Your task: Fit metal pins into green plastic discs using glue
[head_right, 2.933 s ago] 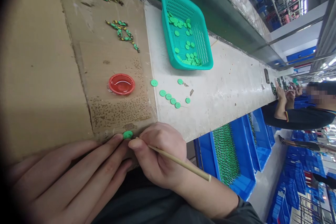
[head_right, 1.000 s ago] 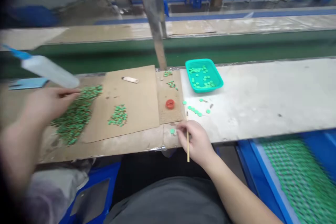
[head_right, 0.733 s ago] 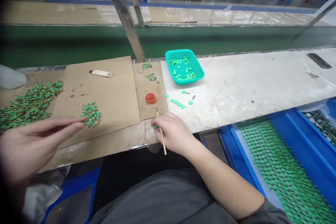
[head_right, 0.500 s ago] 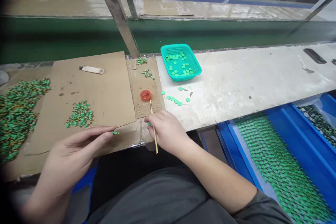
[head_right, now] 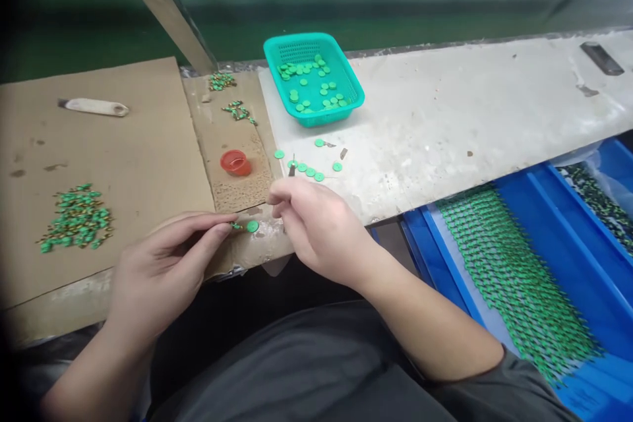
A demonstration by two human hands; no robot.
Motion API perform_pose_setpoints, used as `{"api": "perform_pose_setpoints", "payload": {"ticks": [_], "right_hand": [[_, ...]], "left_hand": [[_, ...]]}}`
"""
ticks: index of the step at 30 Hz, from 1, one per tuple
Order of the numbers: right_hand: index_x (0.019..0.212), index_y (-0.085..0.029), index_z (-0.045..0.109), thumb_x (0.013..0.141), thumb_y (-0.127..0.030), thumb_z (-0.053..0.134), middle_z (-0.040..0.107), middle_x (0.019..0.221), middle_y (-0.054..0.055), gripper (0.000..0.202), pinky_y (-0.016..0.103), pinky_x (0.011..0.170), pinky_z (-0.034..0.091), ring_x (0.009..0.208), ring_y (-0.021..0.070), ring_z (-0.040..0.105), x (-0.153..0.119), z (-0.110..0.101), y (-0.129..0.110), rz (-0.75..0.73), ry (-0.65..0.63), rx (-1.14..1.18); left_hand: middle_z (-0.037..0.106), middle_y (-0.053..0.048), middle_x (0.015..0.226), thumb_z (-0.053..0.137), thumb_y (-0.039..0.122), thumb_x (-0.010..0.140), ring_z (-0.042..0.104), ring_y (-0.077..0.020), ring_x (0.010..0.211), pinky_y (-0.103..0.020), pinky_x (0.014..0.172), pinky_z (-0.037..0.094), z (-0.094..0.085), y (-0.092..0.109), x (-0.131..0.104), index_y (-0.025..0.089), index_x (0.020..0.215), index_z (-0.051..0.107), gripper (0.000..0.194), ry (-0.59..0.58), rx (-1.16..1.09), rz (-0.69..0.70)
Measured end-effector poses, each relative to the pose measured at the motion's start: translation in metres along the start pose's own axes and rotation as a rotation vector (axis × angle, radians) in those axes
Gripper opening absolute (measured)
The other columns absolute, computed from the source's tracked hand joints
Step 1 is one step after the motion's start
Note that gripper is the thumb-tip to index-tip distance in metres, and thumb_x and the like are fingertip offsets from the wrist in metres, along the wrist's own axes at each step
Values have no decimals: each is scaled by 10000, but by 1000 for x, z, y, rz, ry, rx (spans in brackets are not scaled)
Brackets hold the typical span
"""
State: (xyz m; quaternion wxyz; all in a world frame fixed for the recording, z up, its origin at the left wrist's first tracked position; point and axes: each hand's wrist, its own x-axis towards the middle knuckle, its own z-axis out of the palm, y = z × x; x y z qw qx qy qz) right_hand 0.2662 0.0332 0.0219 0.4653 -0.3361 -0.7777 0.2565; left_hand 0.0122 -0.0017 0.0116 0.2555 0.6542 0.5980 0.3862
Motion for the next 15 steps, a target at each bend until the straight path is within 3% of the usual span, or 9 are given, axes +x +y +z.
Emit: {"api": "perform_pose_setpoints", "payload": {"ticks": [3, 6, 10, 12, 15], "right_hand": [[1189, -293, 492, 1137, -137, 571, 645, 1016, -14, 183, 362, 845, 676, 938, 173, 789, -1, 9, 10, 3, 91, 51], [1258, -300, 487, 1140, -178, 624, 682, 1058, -7, 218, 356, 866, 684, 966, 177, 817, -1, 13, 13, 0, 127, 63], [1369, -250, 579, 1163, -189, 607, 811, 1192, 50, 218, 375, 1044, 674, 1072, 195, 844, 3, 2, 9, 55, 14, -36], [1227, -230, 668, 1176, -232, 596, 849, 1132, 58, 88, 385, 1018, 670, 1064, 223, 845, 4, -4, 9, 62, -71, -138], [1066, -226, 689, 1194, -278, 563, 854, 1071, 58, 187, 360, 903, 656, 993, 219, 833, 3, -6, 15, 72, -119, -172]], "left_hand": [[878, 67, 1082, 785, 476, 1036, 811, -151, 956, -246, 788, 616, 4, -1, -2, 425, 1061, 893, 123, 29, 49, 7], [874, 42, 1045, 816, 491, 1011, 800, -166, 911, -270, 737, 601, 7, -1, -4, 394, 1033, 897, 128, 69, 83, 2], [861, 21, 1003, 851, 459, 991, 780, -157, 877, -268, 736, 582, 9, -2, -4, 347, 1006, 894, 121, 99, 90, 5], [853, 31, 988, 846, 429, 1000, 768, -140, 863, -257, 753, 576, 9, -1, -4, 351, 998, 888, 89, 95, 93, 23], [847, 37, 980, 837, 401, 1011, 756, -129, 849, -253, 770, 574, 10, 0, -3, 352, 994, 882, 68, 98, 110, 43]]}}
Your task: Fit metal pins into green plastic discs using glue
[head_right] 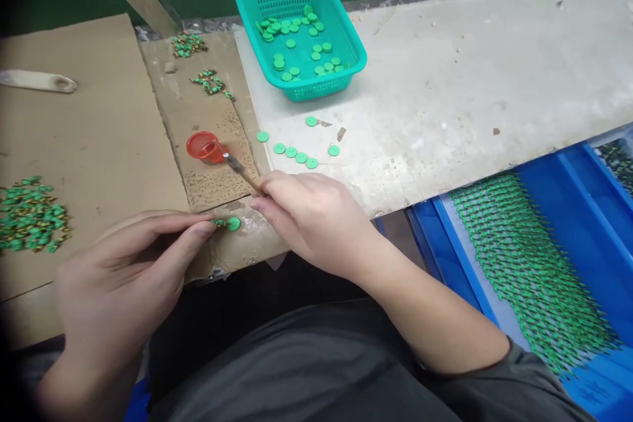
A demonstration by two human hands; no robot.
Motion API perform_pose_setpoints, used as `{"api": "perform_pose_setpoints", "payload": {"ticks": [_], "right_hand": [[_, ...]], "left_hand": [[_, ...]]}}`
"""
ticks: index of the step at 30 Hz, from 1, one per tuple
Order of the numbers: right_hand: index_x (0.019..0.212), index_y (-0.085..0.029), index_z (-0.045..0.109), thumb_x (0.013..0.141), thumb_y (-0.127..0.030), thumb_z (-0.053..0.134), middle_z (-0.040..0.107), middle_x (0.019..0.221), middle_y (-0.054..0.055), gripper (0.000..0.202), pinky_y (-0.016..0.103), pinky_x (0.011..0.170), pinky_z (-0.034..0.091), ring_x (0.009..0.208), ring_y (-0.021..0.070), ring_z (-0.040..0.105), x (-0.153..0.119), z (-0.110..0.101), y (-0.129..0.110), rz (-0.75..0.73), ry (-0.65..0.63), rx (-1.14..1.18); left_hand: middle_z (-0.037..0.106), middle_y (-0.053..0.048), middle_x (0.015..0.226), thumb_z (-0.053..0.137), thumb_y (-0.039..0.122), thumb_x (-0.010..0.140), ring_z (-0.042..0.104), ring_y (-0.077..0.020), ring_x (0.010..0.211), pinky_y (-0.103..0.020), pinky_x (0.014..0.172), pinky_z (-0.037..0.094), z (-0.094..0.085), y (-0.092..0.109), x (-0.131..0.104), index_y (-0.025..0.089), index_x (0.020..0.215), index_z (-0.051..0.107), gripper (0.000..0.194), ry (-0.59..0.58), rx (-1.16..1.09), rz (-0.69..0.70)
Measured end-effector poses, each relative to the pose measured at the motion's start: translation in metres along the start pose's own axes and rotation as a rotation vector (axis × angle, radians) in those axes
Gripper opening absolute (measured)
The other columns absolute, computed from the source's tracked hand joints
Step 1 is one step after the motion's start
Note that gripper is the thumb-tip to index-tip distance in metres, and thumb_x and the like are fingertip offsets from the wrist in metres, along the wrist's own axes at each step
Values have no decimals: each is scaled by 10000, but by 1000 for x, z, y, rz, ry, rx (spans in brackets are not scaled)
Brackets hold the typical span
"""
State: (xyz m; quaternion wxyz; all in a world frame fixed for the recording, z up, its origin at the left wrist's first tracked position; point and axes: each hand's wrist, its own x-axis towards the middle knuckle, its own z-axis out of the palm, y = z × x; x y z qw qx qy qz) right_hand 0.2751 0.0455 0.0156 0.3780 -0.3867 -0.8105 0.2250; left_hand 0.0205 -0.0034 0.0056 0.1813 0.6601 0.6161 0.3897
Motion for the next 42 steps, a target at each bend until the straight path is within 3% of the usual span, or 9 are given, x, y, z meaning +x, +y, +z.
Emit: {"api": "perform_pose_setpoints", "payload": {"ticks": [14, 22, 29, 35, 42], "right_hand": [[1046, -232, 673, 1201, -298, 543, 824, 1055, 49, 213, 346, 873, 622, 978, 207, 801, -6, 5, 10, 21, 13, 47], [1116, -185, 730, 1191, -251, 559, 849, 1064, 94, 198, 403, 930, 638, 1012, 255, 812, -7, -4, 5, -4, -97, -19], [1149, -190, 730, 1179, -218, 548, 833, 1071, 92, 186, 427, 942, 620, 1032, 280, 788, -3, -9, 3, 27, -266, -119], [1053, -206, 706, 1189, -280, 623, 808, 1099, 5, 175, 287, 953, 585, 991, 179, 776, 17, 9, -1, 13, -215, 73], [1004, -212, 681, 1199, -322, 607, 743, 982, -1, 236, 266, 937, 559, 931, 165, 730, 21, 29, 1, 19, -265, 94]], "left_hand": [[843, 33, 956, 847, 336, 1002, 744, -122, 818, -242, 710, 561, 3, 2, 3, 335, 991, 872, 27, -12, 53, 83], [846, 25, 943, 866, 276, 984, 763, -130, 833, -248, 732, 576, 5, 2, 4, 316, 993, 862, 42, -9, 61, 180], [880, 16, 1027, 856, 188, 975, 809, -153, 932, -273, 911, 613, 6, 0, 0, 303, 1075, 872, 154, 9, 104, 271], [872, 19, 969, 849, 202, 989, 794, -134, 894, -258, 863, 589, 8, 1, 1, 281, 1042, 876, 99, 15, 135, 286], [870, 4, 955, 858, 231, 986, 792, -144, 872, -274, 848, 588, 9, 1, 1, 266, 1005, 878, 44, 20, 129, 262]]}}
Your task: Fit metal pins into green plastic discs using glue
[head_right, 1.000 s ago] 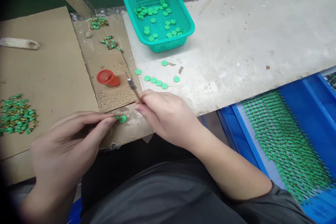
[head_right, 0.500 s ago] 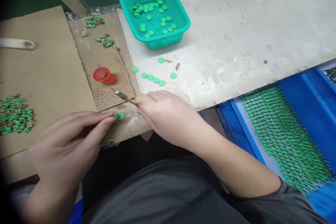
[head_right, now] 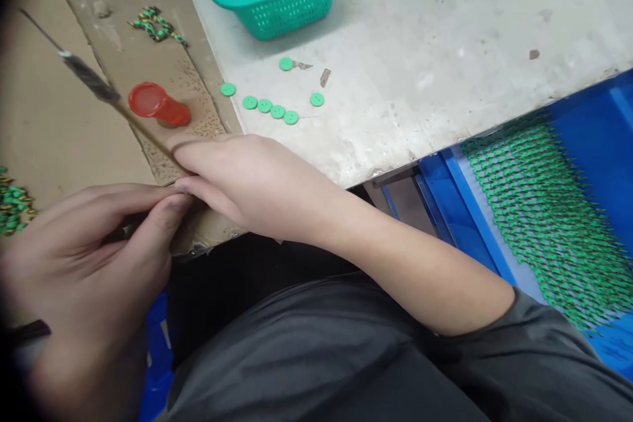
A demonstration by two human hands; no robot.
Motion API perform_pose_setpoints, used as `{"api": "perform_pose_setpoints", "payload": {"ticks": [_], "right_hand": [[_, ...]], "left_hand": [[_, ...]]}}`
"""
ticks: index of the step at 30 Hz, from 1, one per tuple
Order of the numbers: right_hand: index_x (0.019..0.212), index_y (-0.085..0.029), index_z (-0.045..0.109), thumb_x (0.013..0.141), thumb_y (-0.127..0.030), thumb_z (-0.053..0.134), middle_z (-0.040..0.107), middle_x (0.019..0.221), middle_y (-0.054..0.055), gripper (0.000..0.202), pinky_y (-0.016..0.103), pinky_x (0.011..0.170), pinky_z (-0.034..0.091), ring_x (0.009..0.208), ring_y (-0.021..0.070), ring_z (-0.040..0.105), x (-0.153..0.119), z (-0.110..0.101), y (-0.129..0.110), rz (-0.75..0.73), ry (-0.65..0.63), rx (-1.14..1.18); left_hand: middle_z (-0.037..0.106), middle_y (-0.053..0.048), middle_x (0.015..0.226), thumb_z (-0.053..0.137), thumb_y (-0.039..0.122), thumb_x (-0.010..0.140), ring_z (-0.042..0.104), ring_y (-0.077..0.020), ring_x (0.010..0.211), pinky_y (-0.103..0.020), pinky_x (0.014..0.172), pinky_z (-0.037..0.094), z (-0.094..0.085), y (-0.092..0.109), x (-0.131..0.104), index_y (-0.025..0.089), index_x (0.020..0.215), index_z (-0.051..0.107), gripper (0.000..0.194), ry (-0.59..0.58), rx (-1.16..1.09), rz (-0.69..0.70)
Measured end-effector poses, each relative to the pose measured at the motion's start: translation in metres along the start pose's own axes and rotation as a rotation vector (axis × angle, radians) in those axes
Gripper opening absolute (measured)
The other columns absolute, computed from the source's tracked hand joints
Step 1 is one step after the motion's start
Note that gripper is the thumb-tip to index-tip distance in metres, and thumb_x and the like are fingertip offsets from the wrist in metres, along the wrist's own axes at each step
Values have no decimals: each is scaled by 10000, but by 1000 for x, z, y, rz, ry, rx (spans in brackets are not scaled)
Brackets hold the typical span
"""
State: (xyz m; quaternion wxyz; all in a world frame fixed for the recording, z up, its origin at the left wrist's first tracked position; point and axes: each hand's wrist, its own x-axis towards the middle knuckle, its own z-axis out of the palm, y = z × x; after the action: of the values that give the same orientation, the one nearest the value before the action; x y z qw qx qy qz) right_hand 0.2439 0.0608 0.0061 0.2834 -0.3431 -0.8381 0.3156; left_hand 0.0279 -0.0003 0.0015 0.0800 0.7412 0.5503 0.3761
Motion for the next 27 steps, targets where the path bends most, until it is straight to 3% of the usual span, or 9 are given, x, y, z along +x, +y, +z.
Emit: {"api": "perform_pose_setpoints", "payload": {"ticks": [14, 18, 27], "right_hand": [[1038, -289, 765, 1208, -337, 559, 806, 1072, 10, 271, 343, 1053, 638, 1091, 211, 775, -1, 3, 2, -39, -61, -13], [1106, -257, 770, 1215, -299, 542, 824, 1161, 15, 257, 337, 1093, 627, 1146, 199, 778, -1, 4, 1, -77, -61, -14], [1062, -187, 744, 1200, -206, 546, 792, 1047, 18, 242, 306, 1011, 579, 1054, 184, 746, 3, 4, -4, -87, -64, 11]], "left_hand": [[862, 19, 933, 862, 187, 974, 788, -141, 861, -265, 833, 583, 0, -1, 0, 273, 999, 872, 90, 0, -17, 12], [871, 24, 963, 860, 166, 979, 790, -115, 876, -237, 856, 585, -2, 1, -1, 261, 1000, 861, 97, -12, -26, 23], [868, 34, 971, 857, 168, 988, 794, -77, 923, -175, 927, 585, 0, -5, -2, 237, 1003, 849, 71, 0, -54, 53]]}}
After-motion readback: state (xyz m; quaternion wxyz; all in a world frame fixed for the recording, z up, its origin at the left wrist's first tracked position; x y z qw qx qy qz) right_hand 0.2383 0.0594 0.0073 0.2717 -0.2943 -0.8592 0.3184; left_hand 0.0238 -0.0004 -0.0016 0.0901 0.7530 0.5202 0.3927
